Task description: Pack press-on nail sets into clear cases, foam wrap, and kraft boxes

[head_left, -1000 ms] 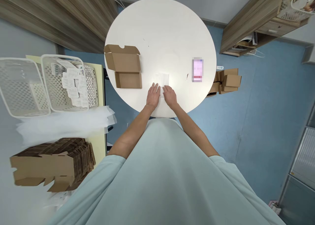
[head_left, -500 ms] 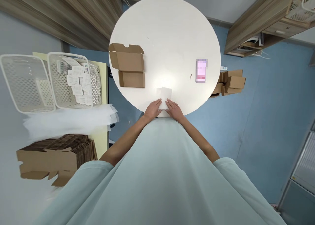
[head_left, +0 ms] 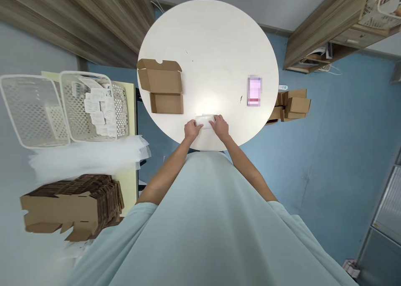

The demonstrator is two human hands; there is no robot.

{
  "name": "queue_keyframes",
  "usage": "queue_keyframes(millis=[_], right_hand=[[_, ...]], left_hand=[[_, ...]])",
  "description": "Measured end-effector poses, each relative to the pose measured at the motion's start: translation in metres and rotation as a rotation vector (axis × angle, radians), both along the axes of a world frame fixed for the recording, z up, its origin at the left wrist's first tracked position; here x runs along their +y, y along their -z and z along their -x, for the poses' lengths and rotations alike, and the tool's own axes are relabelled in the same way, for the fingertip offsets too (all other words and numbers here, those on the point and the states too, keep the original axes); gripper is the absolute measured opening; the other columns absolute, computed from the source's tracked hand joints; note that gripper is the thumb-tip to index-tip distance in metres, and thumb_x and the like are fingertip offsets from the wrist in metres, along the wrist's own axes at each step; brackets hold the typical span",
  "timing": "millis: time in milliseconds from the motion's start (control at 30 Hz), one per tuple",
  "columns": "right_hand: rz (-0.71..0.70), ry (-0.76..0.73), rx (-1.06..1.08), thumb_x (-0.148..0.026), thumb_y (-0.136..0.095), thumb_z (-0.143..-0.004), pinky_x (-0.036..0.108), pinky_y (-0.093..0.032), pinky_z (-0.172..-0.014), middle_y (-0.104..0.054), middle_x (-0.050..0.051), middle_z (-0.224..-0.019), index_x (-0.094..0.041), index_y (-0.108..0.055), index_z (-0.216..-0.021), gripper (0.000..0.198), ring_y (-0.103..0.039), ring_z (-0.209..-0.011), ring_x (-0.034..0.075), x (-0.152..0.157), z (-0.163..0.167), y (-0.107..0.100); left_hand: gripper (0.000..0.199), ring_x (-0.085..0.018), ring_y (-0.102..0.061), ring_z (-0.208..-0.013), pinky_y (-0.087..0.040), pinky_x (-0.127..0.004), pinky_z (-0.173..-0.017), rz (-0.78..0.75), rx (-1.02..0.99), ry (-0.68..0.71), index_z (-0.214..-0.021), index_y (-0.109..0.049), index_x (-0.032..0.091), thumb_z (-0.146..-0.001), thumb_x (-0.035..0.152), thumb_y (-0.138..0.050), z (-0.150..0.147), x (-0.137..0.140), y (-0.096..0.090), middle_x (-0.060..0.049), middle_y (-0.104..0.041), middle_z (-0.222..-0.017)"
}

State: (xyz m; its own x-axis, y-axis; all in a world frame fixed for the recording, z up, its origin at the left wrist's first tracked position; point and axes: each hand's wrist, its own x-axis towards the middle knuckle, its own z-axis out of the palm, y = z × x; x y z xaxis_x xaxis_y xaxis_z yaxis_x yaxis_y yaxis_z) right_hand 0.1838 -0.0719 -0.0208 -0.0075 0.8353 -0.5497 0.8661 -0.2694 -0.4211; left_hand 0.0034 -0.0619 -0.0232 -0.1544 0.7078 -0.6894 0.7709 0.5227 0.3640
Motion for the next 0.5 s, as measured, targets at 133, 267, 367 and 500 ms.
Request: queue_keyframes(millis=[133, 267, 367, 500], right_hand=[[-0.127, -0.071, 0.017, -0.025, -0.054, -0.114, 0.045, -0.052, -0.117, -0.055, 0.020, -0.164, -0.018, -0.053, -0.163, 0.050, -0.057, -0.147, 0.033, 0.011, 0.006, -0.002], [-0.137, -0.223, 0.078, -0.010, -0.048, -0.110, 0.050, -0.039, -0.130, -0.057, 0.018, -0.168, -0.017, -0.056, -0.164, 0.055, -0.046, -0.158, 0.032, 0.017, 0.007, -0.005], [-0.088, -0.203, 0.066, -0.012, -0.049, -0.110, 0.051, -0.042, -0.127, -0.063, 0.020, -0.160, -0.014, -0.057, -0.162, 0.053, -0.053, -0.150, 0.034, 0.017, 0.006, -0.006], [-0.067, -0.064, 0.038, -0.016, -0.056, -0.108, 0.053, -0.047, -0.122, -0.061, 0.023, -0.157, -0.013, -0.055, -0.162, 0.054, -0.055, -0.146, 0.036, 0.008, 0.009, -0.005]], left_hand=[[0.022, -0.026, -0.071, -0.100, -0.051, -0.035, -0.089, 0.004, 0.001, -0.041, -0.097, -0.064, 0.023, -0.098, 0.039, -0.080, -0.003, -0.003, 0.001, -0.007, -0.075, -0.104], [0.037, -0.027, -0.071, -0.114, -0.052, -0.037, -0.100, -0.040, 0.020, -0.108, -0.117, -0.062, 0.022, -0.094, 0.039, -0.086, -0.003, -0.007, 0.001, -0.010, -0.074, -0.126], [0.045, -0.028, -0.070, -0.121, -0.052, -0.039, -0.106, -0.063, 0.022, -0.128, -0.128, -0.059, 0.021, -0.095, 0.038, -0.085, -0.006, -0.010, 0.000, -0.013, -0.072, -0.135], [0.040, -0.031, -0.069, -0.128, -0.051, -0.042, -0.110, -0.099, -0.005, -0.064, -0.132, -0.059, 0.020, -0.101, 0.035, -0.079, -0.009, -0.013, -0.003, -0.015, -0.071, -0.137]])
